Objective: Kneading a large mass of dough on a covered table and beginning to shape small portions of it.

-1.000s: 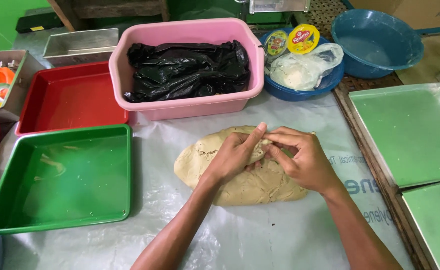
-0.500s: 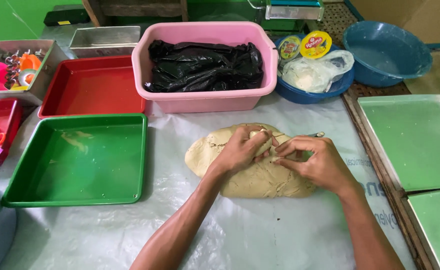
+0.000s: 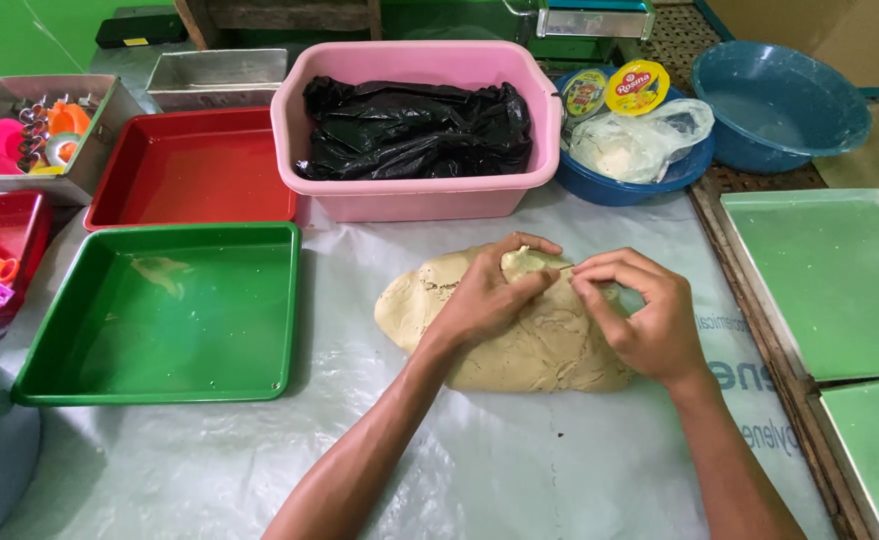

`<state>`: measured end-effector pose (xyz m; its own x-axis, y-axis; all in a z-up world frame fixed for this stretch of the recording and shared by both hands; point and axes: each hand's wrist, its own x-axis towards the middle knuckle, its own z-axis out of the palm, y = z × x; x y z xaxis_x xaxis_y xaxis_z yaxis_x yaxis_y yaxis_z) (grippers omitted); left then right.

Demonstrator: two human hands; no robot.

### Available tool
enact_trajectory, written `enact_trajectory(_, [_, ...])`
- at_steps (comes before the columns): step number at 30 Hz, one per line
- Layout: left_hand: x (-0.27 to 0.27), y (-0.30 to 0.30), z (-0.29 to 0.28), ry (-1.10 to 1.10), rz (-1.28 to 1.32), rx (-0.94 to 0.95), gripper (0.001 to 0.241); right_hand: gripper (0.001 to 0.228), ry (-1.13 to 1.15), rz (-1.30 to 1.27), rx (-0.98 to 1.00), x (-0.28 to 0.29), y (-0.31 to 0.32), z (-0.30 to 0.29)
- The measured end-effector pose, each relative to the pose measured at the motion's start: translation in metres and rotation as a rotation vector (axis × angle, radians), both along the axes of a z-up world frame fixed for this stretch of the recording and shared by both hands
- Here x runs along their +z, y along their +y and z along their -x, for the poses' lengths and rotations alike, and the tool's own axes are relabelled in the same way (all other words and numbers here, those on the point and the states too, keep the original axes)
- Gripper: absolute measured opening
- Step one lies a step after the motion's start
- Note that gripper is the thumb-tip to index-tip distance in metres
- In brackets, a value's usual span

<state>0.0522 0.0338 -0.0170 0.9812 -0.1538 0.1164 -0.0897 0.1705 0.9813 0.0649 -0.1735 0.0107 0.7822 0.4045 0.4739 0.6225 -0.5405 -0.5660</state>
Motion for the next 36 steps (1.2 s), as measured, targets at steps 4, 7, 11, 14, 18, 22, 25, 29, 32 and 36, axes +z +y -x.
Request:
enact_trajectory(4, [0.004,0.000,0.001,0.032,0.113,-0.090,0.029,0.005,0.008,-0.099,-0.007,-0.001,0.006,0.002])
enact_trajectory(7, [0.006,-0.001,0.004,0.055,0.117,-0.118,0.029,0.005,0.000,-0.112,-0.003,-0.001,0.008,0.003])
enact_trajectory(11, [0.012,-0.001,0.009,-0.051,-0.095,-0.028,0.017,0.004,0.006,-0.118,0.011,-0.001,0.007,0.004])
enact_trajectory(14, [0.010,-0.001,0.009,-0.058,-0.163,-0.009,0.017,0.008,0.032,-0.145,0.043,-0.001,0.008,0.006])
enact_trajectory(18, [0.013,-0.002,0.010,0.008,-0.189,-0.022,0.050,0.008,0.005,-0.140,0.083,0.000,0.013,0.008])
enact_trajectory(22, [0.008,-0.006,0.007,-0.088,-0.286,0.022,0.038,0.007,0.004,-0.129,0.063,-0.004,0.013,0.007])
enact_trajectory(25, [0.011,-0.006,0.011,-0.116,-0.309,0.051,0.036,0.009,0.032,-0.141,0.059,-0.004,0.013,0.007])
enact_trajectory(29, [0.022,-0.003,0.018,-0.142,-0.316,0.041,0.033,0.012,0.028,-0.150,0.030,-0.001,0.016,0.011])
enact_trajectory(32, [0.020,-0.001,0.015,-0.135,-0.308,0.059,0.031,0.015,0.048,-0.167,0.010,0.000,0.015,0.011])
enact_trajectory(36, [0.010,-0.005,0.014,-0.112,-0.198,0.095,0.029,0.017,0.053,-0.194,-0.020,-0.001,0.015,0.010])
